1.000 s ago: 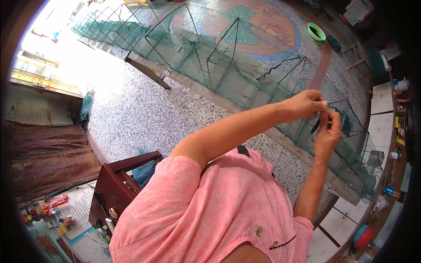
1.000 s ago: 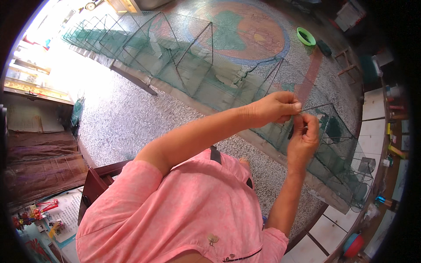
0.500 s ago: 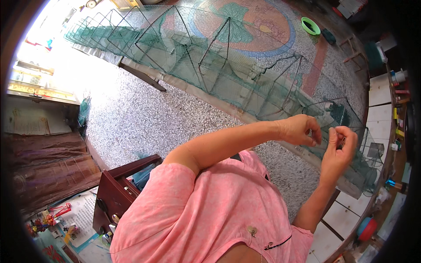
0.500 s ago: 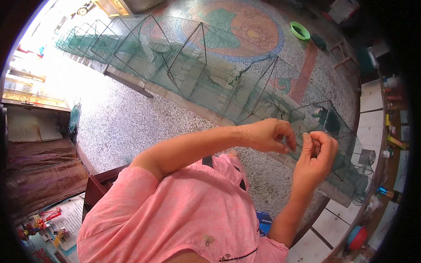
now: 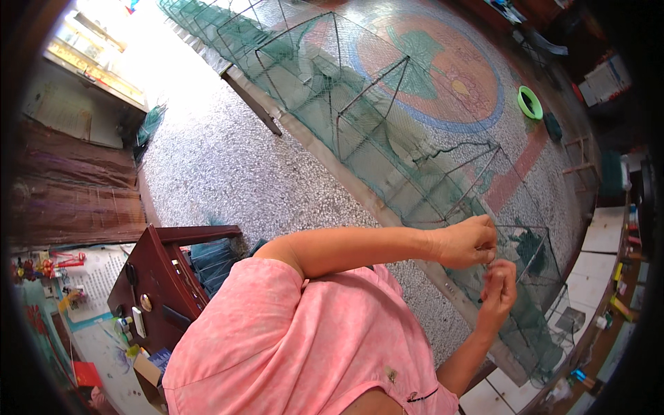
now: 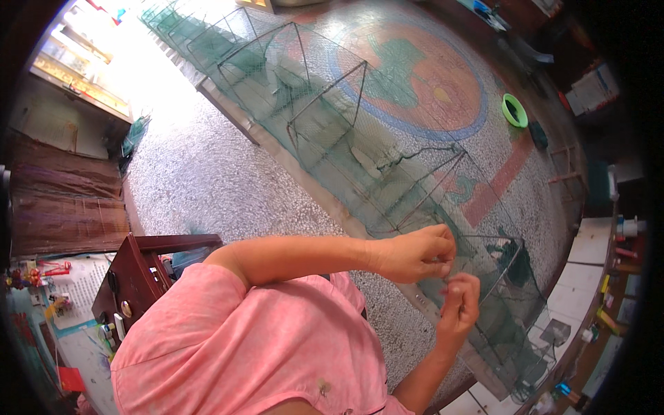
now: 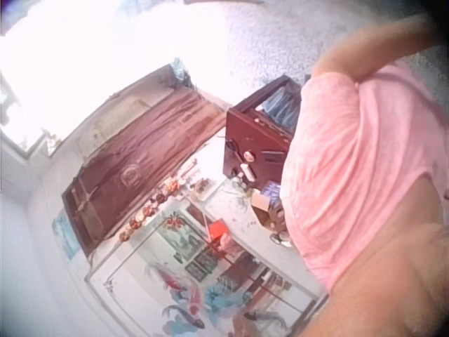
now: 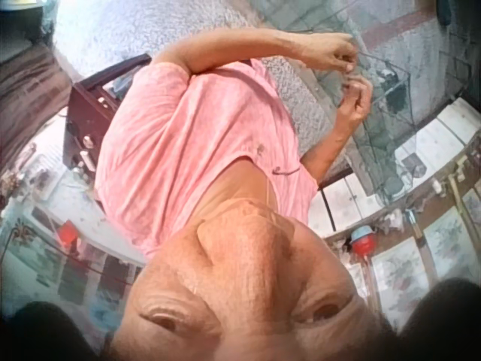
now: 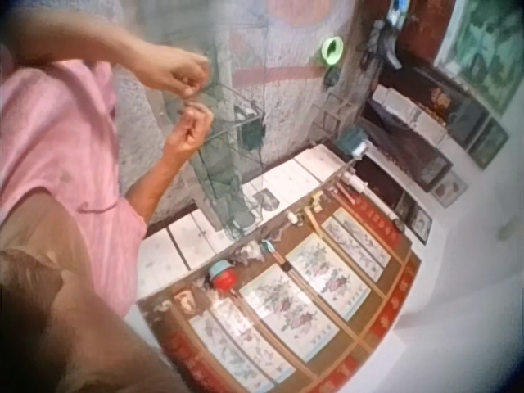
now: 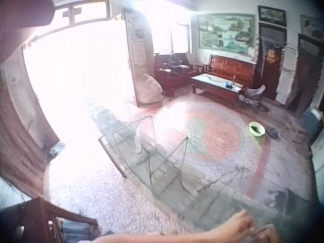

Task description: The person repairs a green mesh fishing net by hand and with a black tool, tying and tightening nodes across different sections of the frame.

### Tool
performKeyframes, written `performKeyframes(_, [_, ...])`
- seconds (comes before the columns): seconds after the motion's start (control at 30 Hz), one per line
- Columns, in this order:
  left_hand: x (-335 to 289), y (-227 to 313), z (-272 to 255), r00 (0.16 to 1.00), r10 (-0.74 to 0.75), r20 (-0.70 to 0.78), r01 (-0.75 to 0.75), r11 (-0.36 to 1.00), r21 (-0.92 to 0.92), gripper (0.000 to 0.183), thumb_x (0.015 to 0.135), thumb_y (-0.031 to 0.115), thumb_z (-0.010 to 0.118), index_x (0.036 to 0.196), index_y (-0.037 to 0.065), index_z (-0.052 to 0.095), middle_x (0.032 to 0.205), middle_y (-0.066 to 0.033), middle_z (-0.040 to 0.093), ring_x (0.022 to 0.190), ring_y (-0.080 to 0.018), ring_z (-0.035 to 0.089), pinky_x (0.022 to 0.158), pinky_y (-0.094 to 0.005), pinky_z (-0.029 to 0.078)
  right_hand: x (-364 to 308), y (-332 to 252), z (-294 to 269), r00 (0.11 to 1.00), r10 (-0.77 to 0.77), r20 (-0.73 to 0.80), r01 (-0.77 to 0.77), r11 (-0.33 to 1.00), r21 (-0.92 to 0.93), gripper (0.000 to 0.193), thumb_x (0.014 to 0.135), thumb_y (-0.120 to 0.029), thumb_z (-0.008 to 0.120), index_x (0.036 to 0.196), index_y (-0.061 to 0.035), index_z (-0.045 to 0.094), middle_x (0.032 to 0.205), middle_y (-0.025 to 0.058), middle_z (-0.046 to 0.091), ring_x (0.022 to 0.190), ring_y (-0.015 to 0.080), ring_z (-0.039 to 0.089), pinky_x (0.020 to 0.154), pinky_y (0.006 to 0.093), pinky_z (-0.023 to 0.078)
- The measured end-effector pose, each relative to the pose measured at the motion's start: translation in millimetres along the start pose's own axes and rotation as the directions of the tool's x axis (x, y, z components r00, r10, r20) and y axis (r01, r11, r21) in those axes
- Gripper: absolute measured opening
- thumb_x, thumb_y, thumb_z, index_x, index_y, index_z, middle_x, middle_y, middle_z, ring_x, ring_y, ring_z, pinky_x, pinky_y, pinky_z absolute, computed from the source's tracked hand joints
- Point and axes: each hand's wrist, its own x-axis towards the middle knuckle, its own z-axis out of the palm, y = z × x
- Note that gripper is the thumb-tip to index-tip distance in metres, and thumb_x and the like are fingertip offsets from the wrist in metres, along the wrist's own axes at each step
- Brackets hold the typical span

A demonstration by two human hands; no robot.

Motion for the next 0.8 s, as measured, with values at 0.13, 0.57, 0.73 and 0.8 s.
performKeyframes(0.13, [0, 0, -3, 1.0, -0.01, 0.012, 0.011, 0.999, -0.051, 0.016, 0.083, 0.016, 0.06, 0.083, 0.001, 0.056, 0.093, -0.0113, 0.048, 0.089, -0.0242, 0.048, 0.076, -0.0326, 0.042, 5, -1, 1, 0.996, 0.093, -0.005, -0.092, 0.992, 0.086, 0.029, 0.097, -0.031, 0.047, 0.089, -0.0041, 0.053, 0.092, 0.0009, 0.05, 0.052, 0.0015, 0.032, 0.046, 0.0185, 0.024])
performKeyframes(0.57, [-19, 13, -60, 0.899, 0.157, 0.408, -0.057, 0.968, -0.246, 0.027, 0.084, 0.022, 0.064, 0.1, 0.001, 0.058, 0.093, -0.0122, 0.057, 0.088, -0.0251, 0.058, 0.074, -0.0357, 0.047, 8, -39, -20, 0.958, 0.283, 0.036, -0.285, 0.957, 0.055, 0.035, 0.098, -0.024, 0.045, 0.068, -0.0099, 0.04, 0.051, -0.0048, 0.03, 0.041, 0.0009, 0.023, 0.037, 0.0198, 0.016])
performKeyframes(0.73, [-84, -15, -174, 0.803, 0.015, 0.595, 0.148, 0.963, -0.224, 0.035, 0.093, 0.033, 0.056, 0.103, 0.0, 0.061, 0.096, -0.0118, 0.063, 0.086, -0.0197, 0.059, 0.076, -0.0339, 0.048, 33, -59, -29, 0.901, 0.295, -0.317, -0.305, 0.952, 0.021, 0.034, 0.097, -0.027, 0.048, 0.068, -0.0116, 0.04, 0.052, -0.0063, 0.03, 0.04, 0.0004, 0.023, 0.035, 0.0197, 0.013])
performKeyframes(0.8, [-126, -56, -218, 0.82, -0.258, 0.511, 0.346, 0.935, -0.081, 0.036, 0.093, 0.034, 0.057, 0.099, -0.002, 0.062, 0.09, -0.0079, 0.063, 0.08, -0.0152, 0.059, 0.071, -0.0301, 0.048, 47, -60, -38, 0.845, 0.278, -0.456, -0.301, 0.953, 0.023, 0.035, 0.097, -0.031, 0.05, 0.068, -0.0132, 0.041, 0.052, -0.006, 0.03, 0.038, 0.0011, 0.022, 0.034, 0.0195, 0.014])
